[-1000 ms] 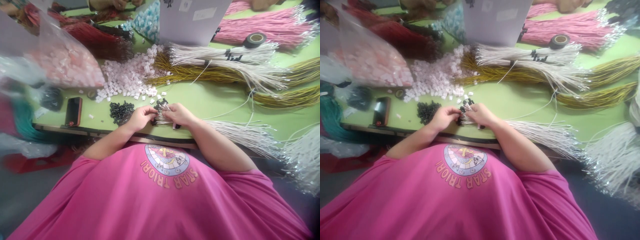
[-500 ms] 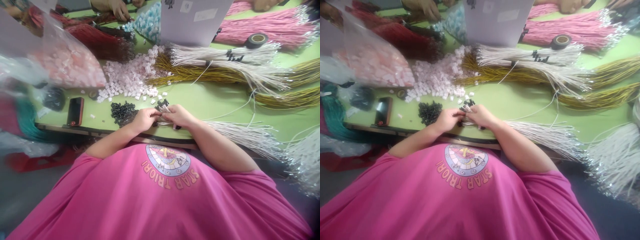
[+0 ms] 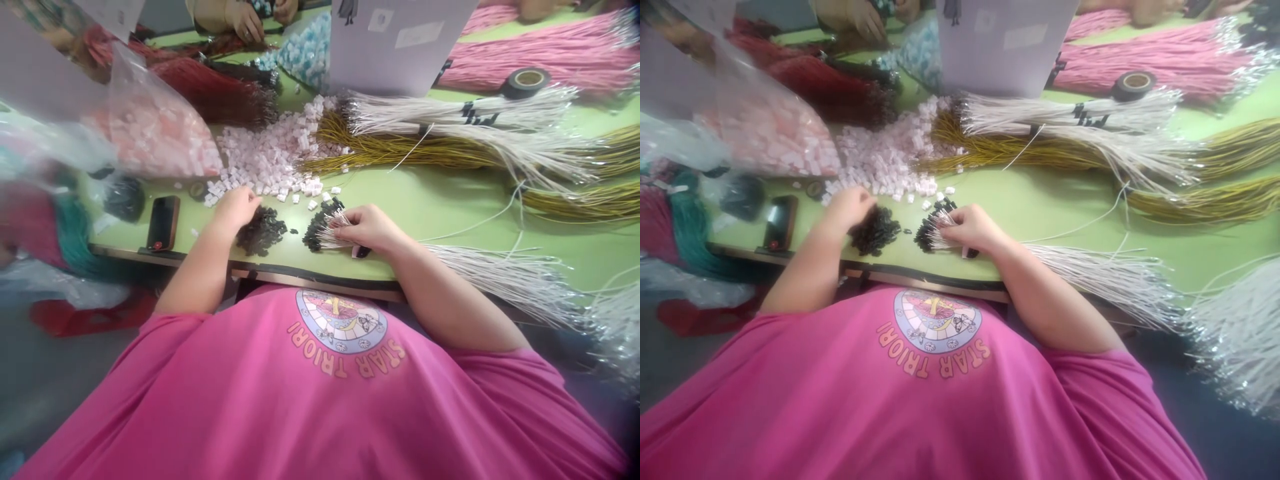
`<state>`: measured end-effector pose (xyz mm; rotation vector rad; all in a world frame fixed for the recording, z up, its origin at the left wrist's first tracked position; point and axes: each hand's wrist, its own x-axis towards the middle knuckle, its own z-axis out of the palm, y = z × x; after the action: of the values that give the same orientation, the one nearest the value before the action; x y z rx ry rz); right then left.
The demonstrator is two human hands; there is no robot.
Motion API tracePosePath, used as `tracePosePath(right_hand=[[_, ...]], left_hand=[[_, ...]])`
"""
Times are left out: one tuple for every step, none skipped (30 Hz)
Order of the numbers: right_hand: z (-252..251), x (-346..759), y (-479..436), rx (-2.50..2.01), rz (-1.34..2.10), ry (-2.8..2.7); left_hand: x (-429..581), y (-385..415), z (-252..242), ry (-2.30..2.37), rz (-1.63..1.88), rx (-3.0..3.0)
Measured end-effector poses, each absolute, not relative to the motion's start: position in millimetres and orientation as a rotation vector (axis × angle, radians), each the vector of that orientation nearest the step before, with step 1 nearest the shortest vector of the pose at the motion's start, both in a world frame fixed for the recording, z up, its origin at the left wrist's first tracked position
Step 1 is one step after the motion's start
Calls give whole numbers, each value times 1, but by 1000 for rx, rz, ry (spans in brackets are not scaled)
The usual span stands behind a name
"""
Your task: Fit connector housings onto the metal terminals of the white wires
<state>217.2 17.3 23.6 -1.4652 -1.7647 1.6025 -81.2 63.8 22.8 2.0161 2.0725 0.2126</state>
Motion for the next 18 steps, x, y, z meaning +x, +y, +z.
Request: tracePosePath(right_hand=[[23,217,18,-1471,1601,-1765],[22,216,18,-1473,1602,-1765],[21,216,18,-1473,1608,-1765],[21,215,18,-1474,1619,-1765],[21,215,18,-1474,1629,-1763],[21,214,18,-1471,1635,-1761],[21,213,17,-1465,1636,-1762],[22,213,17,-1455,1633,-1765],[22,213,17,-1444,1626,-1770],[22,212,16,-1433,1616,-1777],[22,212,16,-1427,1609,-1784],[22,212,16,-1428,1608,-1790],[22,212,16,-1432,1611,-1794],[22,213,16,-1435,1617,-1796],[21,213,17,-1433,1624,-1797],[21,213,17,-1427,1632,-1793],[21,214,17,-1419,1639,-1786],[21,214,17,-1409,1643,-1776]], left_hand=[[-87,69,21,2070,171,1980],[-91,74,18,2063,131,1949],[-93,77,15,2051,103,1925],[-94,79,12,2039,87,1911],[-95,80,10,2030,80,1906],[-95,81,8,2026,85,1906],[-94,81,8,2020,113,1908],[-93,79,9,2013,179,1911],[-91,77,12,2004,279,1917],[-87,73,15,1982,403,1921],[-81,67,20,1929,531,1911],[-72,59,25,1856,637,1891],[-62,50,29,1769,690,1864],[-50,40,32,1629,702,1795],[-38,29,34,1556,673,1777],[-25,19,34,1478,633,1754],[-13,11,33,1374,616,1679],[-3,4,30,1299,590,1614]])
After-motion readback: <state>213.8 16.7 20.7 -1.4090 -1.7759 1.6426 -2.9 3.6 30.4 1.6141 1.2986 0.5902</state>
